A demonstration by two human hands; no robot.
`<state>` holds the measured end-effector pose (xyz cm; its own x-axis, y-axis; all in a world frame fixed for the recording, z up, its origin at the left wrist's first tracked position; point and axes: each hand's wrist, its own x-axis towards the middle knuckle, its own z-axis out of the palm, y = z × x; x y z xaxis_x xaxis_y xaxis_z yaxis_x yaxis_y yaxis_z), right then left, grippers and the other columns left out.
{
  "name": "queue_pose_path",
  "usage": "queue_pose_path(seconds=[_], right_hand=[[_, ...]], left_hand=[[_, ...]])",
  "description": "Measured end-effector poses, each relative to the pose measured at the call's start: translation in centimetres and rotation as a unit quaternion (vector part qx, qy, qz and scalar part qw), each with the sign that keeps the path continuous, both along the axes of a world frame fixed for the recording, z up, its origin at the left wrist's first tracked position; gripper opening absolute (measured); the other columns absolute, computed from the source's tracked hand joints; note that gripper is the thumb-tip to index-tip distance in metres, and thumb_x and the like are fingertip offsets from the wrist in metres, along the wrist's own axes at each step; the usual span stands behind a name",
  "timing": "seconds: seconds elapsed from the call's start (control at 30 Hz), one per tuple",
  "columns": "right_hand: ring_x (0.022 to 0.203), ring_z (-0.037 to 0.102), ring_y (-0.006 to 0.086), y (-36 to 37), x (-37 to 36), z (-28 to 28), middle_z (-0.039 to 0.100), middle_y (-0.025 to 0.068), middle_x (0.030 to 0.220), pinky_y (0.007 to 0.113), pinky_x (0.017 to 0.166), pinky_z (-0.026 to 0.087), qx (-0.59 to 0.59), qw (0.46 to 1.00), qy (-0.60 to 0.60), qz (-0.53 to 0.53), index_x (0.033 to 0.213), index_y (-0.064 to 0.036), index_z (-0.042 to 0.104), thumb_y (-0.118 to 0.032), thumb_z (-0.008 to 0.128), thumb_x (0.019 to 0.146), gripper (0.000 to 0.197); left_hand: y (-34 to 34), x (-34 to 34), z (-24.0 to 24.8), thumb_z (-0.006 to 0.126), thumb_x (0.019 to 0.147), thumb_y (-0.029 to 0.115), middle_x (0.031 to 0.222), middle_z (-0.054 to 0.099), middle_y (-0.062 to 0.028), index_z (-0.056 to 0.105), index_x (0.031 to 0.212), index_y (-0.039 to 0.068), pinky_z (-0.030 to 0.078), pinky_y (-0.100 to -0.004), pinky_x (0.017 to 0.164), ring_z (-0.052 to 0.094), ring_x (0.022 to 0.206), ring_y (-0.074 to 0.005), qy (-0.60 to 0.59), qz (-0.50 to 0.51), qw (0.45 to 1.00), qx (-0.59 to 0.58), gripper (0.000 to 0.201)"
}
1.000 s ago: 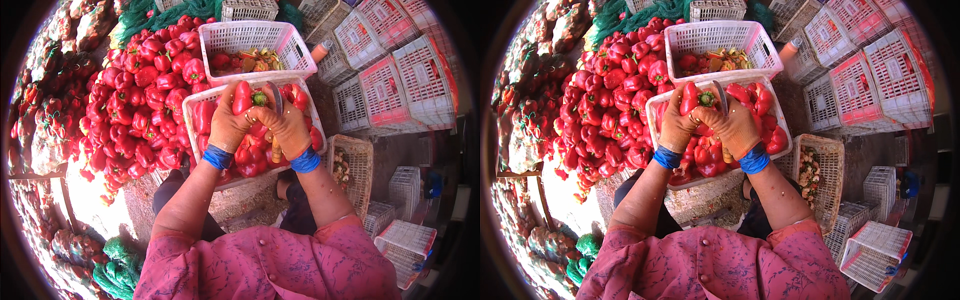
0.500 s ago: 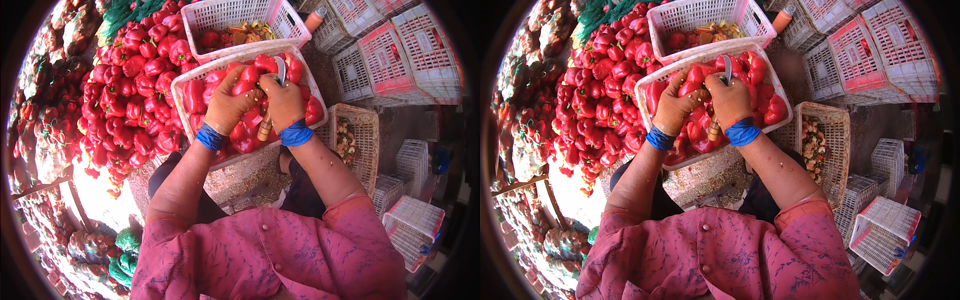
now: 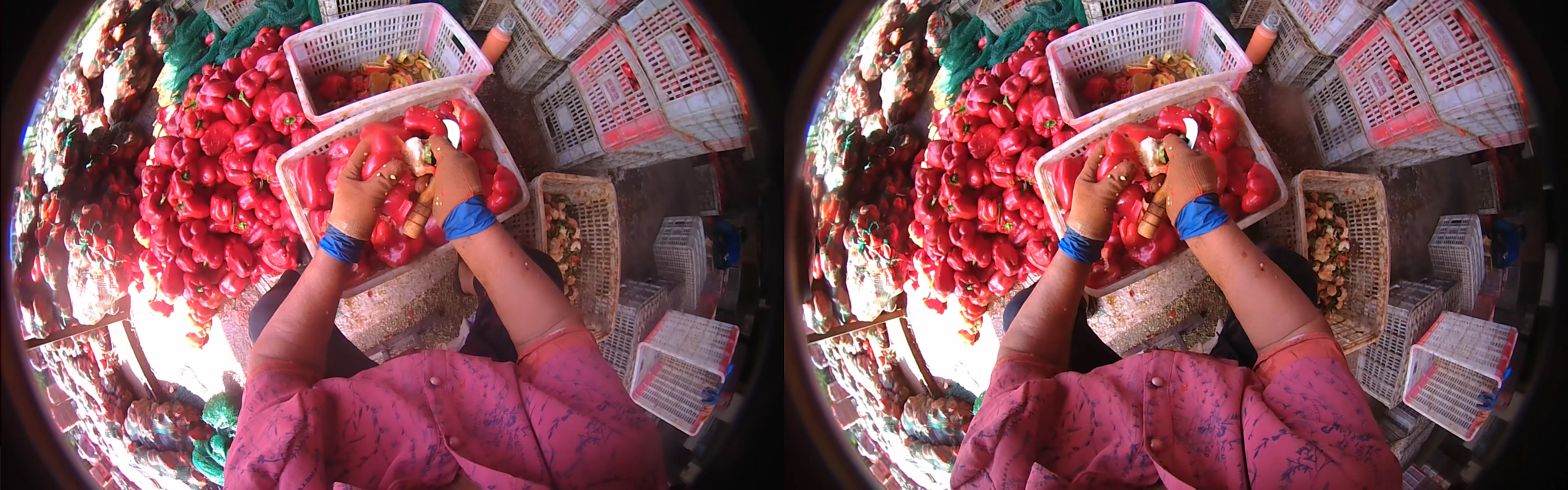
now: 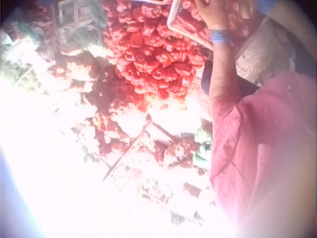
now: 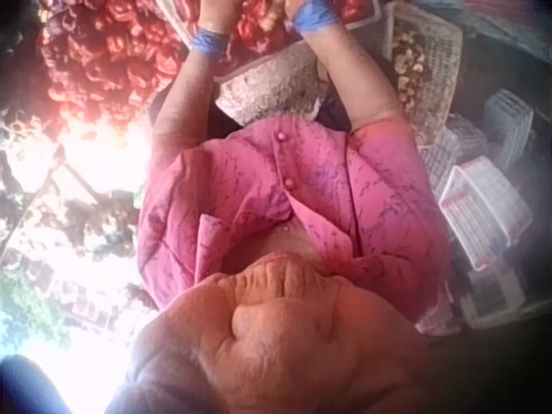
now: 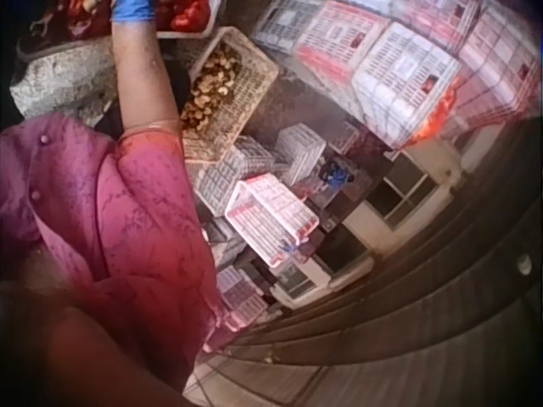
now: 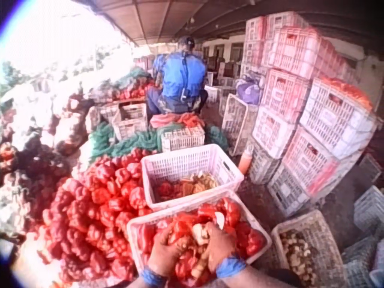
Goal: The person is removing the stems and seeds from red peppers using a knife and their hands, then placing the cleaned peppers into a plastic crate.
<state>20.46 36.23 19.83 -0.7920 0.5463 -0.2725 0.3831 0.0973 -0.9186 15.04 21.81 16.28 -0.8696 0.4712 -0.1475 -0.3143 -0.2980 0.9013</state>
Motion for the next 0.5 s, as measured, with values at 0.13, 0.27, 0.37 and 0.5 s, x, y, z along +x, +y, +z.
queue_pose_path(seconds=[0.13,0.27,0.37,0.5], right_hand=[[0.052,0.058,0.0142,0.6,1.3,2.1,0.065,0.0072,0.073,0.031,0.045,0.049,-0.198,0.974,0.061,-0.096,0.103,-0.0056,0.065,-0.03,0.052,0.103,0.028],[0.047,0.055,0.0136,6.2,5.2,3.2,0.069,0.0083,0.073,0.03,0.045,0.049,-0.189,0.963,0.079,-0.174,0.098,-0.0059,0.068,-0.047,0.056,0.1,0.043],[0.045,0.055,0.0141,13.1,10.9,4.1,0.067,0.009,0.072,0.029,0.042,0.044,-0.009,0.977,0.063,-0.203,0.103,-0.0035,0.068,-0.042,0.054,0.101,0.041],[0.058,0.06,0.0149,25.2,22.6,0.4,0.07,0.0106,0.09,0.033,0.053,0.048,0.4,0.88,-0.174,-0.185,0.126,0.0029,0.063,-0.045,0.07,0.092,0.059]], left_hand=[[-0.4,-0.5,1.1,0.077,0.09,0.009,0.118,0.069,-0.0065,0.054,0.14,0.002,0.056,-0.0278,0.089,0.066,0.103,-0.0132,-0.026,0.003,0.998,0.053,0.055],[-2.4,-3.0,2.6,0.076,0.09,0.007,0.117,0.069,-0.001,0.061,0.132,0.004,0.055,-0.0265,0.089,0.064,0.1,-0.009,0.115,0.02,0.991,-0.065,0.046],[-4.7,-4.8,-0.3,0.083,0.081,0.038,0.121,0.072,-0.0123,0.061,0.133,0.011,0.055,-0.0348,0.09,0.07,0.106,-0.0247,0.256,0.023,0.912,-0.319,0.063],[-3.2,-3.2,-0.1,0.084,0.072,0.05,0.12,0.069,-0.0223,0.058,0.139,0.019,0.057,-0.0438,0.089,0.07,0.106,-0.0388,0.358,-0.066,0.722,-0.589,0.078]])
